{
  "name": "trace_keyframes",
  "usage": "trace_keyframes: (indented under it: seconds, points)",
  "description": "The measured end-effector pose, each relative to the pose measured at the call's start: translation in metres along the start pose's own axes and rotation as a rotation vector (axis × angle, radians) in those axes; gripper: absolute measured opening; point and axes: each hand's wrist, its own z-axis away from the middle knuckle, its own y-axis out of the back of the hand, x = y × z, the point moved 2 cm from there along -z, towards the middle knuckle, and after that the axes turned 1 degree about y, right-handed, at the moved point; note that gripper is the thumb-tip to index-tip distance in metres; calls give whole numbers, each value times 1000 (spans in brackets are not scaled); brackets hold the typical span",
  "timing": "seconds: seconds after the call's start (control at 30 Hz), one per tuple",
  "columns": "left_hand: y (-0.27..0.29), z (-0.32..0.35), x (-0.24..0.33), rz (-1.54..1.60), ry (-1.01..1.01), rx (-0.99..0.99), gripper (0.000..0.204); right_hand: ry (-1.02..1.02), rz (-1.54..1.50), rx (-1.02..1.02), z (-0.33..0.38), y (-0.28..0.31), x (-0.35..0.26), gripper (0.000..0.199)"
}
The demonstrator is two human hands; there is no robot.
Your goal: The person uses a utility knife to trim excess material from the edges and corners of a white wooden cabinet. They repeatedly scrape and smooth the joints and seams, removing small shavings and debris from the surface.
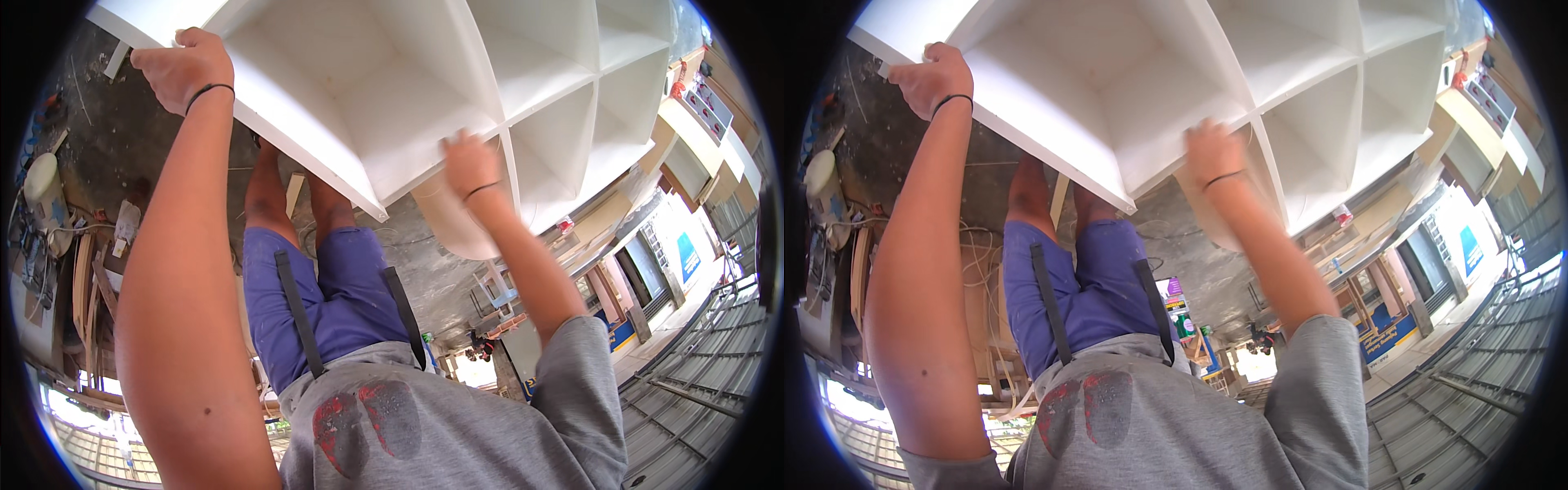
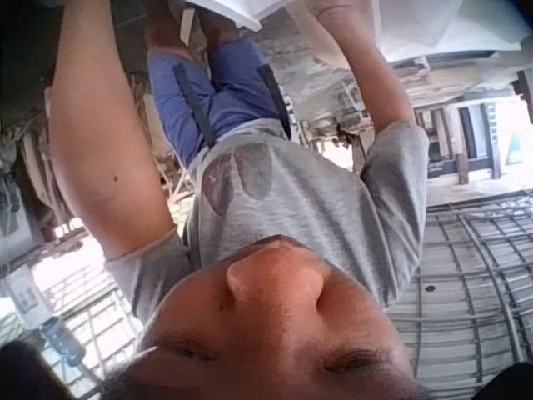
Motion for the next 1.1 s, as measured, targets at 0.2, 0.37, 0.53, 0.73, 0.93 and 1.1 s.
trace_keyframes:
  seconds: [0.2,0.37,0.53,0.73,0.93,1.1]
  points:
    - [-5,-1,-2,6,-35,29,52,37,-157,-51,7,0,-26,28]
    - [-3,3,1,34,-25,10,53,-181,-58,13,-3,14,34,31]
    - [-4,3,-1,42,-40,6,53,74,-283,-22,35,-5,-88,20]
    - [-5,-4,-2,88,-62,27,55,-178,-695,248,59,-3,-44,31]
    - [-23,-9,-33,246,-422,63,80,-560,-1143,226,128,-98,-61,27]
    - [1,131,-19,467,-1117,-183,67,-885,-1517,151,168,-182,-142,27]
